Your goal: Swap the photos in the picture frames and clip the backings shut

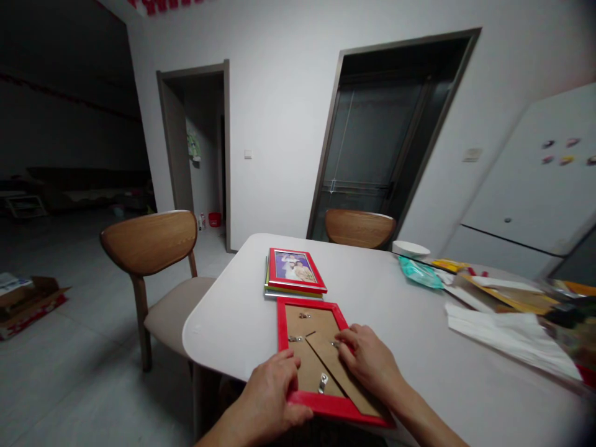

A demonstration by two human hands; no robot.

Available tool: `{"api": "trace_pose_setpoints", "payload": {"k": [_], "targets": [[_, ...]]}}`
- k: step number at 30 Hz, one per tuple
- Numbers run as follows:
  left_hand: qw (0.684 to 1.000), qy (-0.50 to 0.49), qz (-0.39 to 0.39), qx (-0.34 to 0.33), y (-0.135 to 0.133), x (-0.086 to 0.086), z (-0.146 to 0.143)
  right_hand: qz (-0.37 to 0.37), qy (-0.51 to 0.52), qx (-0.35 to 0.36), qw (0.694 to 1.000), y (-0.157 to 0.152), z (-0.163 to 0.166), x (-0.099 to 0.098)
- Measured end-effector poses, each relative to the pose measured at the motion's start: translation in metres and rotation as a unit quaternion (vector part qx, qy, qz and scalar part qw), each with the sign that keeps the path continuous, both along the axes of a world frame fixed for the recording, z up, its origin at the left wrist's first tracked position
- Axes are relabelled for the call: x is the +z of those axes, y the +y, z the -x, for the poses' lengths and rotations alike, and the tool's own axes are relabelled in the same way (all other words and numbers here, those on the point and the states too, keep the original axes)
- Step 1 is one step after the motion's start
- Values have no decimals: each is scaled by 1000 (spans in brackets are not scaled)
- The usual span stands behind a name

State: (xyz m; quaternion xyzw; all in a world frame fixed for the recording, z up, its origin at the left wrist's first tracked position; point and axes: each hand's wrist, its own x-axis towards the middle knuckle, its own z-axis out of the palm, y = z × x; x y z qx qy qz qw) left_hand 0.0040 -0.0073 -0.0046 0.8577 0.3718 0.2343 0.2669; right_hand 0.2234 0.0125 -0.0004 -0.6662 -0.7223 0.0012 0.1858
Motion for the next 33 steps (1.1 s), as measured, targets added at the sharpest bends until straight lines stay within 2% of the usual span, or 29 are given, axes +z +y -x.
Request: {"api": "trace_pose_setpoints", "payload": {"k": [5, 10, 13, 19, 24, 28, 30, 33], "targets": [[1000, 13, 5, 1, -2, 2, 0, 0, 37, 128, 991, 13, 48, 1], [1000, -4, -2, -7, -3, 5, 0, 11, 35, 132, 991, 34, 70, -2], [1000, -9, 3, -5, -2, 4, 0, 16, 28, 134, 990, 36, 69, -2], [1000, -14, 7, -1, -2, 6, 0, -1, 19, 196, 980, 24, 67, -3], [1000, -7, 7, 0, -1, 3, 0, -14, 73, 217, 973, 16, 56, -2], [1000, 0, 17, -5, 0, -1, 2, 30, 138, 192, 971, -6, 35, 6], [1000, 2, 17, -1, 0, -3, 2, 60, 132, 207, 968, -21, 27, 10], [1000, 0, 12, 1, 0, -2, 2, 63, 98, 251, 961, -42, 25, 15]]}}
